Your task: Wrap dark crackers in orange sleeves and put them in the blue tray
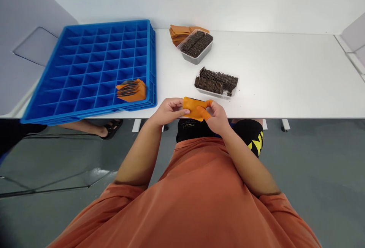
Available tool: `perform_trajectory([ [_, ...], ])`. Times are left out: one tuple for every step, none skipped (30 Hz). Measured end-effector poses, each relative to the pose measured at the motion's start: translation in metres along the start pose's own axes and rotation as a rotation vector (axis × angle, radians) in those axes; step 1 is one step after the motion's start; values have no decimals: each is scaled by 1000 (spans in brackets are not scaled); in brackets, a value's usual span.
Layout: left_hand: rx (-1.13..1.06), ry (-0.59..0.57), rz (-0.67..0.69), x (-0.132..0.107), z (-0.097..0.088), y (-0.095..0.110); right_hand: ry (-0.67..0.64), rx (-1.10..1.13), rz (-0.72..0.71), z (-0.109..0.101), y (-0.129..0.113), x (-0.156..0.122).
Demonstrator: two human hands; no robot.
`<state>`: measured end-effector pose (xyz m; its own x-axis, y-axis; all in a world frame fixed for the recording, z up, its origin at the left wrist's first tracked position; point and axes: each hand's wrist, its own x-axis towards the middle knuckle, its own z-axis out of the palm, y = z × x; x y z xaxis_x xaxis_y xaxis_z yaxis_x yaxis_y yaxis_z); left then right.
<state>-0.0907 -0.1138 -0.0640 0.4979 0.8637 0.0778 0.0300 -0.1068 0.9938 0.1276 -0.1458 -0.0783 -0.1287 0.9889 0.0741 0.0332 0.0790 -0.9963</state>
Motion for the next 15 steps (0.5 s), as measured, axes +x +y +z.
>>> perform_trajectory([
  [33,3,6,0,1,0,6,14,7,-1,0,0],
  [66,8,12,0,2,1,10,20,11,-1,-1,1],
  [91,12,18,0,3,1,11,21,14,-1,-1,1],
  [107,14,23,0,4,0,10,20,17,-1,-1,1],
  [112,14,25,0,4,0,10,18,20,-1,-1,1],
  [109,16,27,0,5,-1,9,13,20,0,-1,1],
  [102,19,28,0,5,-3,12,6,17,0,0,1],
  [94,22,29,0,5,-4,17,-2,11,1,0,1],
  [84,29,31,1,5,-6,21,-14,0,2,0,1],
  [73,39,35,1,4,-7,25,-32,-15,2,0,0],
  [59,52,41,1,4,-8,31,-52,-32,3,-1,0],
  [44,68,48,2,4,-9,37,-72,-47,3,-2,0],
  [29,84,54,2,4,-9,44,-90,-57,4,-3,0],
  [13,99,60,2,3,-9,49,-104,-60,4,-4,0],
  [1,110,65,2,3,-9,53,-114,-58,4,-4,0],
])
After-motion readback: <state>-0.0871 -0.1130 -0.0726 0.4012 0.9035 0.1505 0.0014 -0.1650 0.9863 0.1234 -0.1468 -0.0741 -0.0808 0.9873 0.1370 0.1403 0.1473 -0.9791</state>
